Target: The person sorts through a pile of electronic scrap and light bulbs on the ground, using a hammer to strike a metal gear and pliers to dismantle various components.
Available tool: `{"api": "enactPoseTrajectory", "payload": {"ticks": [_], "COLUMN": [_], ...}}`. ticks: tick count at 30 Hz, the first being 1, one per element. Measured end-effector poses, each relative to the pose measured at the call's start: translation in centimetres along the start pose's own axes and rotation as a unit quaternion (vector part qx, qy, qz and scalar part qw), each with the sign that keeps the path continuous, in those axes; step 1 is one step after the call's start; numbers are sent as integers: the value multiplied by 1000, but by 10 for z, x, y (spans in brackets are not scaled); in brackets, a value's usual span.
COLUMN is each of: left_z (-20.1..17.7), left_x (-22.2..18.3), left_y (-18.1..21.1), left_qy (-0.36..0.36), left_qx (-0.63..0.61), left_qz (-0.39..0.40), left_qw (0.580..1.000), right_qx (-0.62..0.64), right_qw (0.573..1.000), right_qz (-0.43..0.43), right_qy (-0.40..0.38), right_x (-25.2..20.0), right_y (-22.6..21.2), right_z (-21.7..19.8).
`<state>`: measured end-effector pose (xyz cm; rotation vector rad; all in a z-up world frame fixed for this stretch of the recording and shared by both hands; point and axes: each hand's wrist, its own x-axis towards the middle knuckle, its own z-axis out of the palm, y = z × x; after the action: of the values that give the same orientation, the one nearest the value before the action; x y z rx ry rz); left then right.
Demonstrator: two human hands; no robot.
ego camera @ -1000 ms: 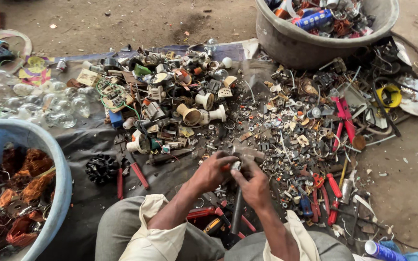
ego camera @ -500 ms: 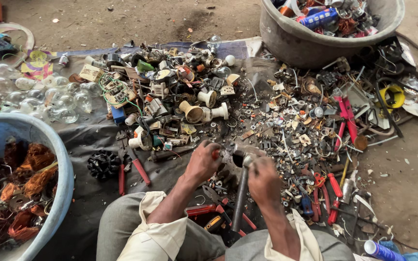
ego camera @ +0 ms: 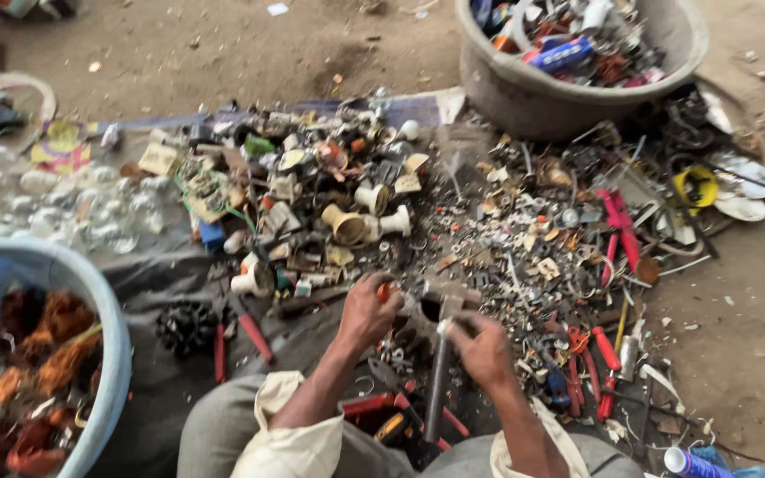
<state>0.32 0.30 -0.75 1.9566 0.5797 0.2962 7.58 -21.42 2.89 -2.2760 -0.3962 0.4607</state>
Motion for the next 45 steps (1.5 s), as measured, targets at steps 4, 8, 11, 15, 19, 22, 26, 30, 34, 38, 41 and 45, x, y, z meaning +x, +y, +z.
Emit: {"api": "enactPoseTrajectory", "payload": {"ticks": [4, 8, 11, 15, 19, 22, 26, 30, 34, 38, 41, 45], "left_z": [0, -4, -9, -8, -5, -11, -34, -87, -189, -276, -317, -337], "left_x": [2, 2, 3, 4, 3, 2, 3, 13, 65, 107, 114, 124], "left_y": [3, 7, 11, 10, 6, 12, 18, 1, -69, -148, -188, -216], "left_qy": [5, -22, -19, -44, -51, -9, 72, 133, 257, 333, 233, 421], "left_qx": [-2, 12, 11, 9, 5, 26, 48, -1, 91, 362, 491, 665], "left_qz": [-22, -40, -36, -55, -57, -32, 29, 32, -1, 61, -143, -82], "left_qw": [1000, 999, 999, 997, 997, 999, 996, 991, 962, 869, 827, 612], "right_qx": [-166, -287, -237, -167, -211, -110, -82, -33, 7, -11, -31, 4], "right_qw": [969, 947, 848, 893, 965, 991, 990, 994, 998, 999, 999, 999], "right_qz": [96, 23, -252, -325, -135, -63, -51, -32, -18, -34, -32, 27], "right_qy": [-154, 145, 402, 263, 80, 51, 98, 103, 53, 35, 23, -19], "right_x": [48, 147, 154, 115, 24, -42, -52, -26, -18, -15, -11, -8], "right_y": [9, -30, -80, -84, -34, -8, 13, 12, 3, 0, 1, -1], "right_z": [-34, -130, -195, -160, -53, -7, 9, 12, 24, 27, 27, 31]}}
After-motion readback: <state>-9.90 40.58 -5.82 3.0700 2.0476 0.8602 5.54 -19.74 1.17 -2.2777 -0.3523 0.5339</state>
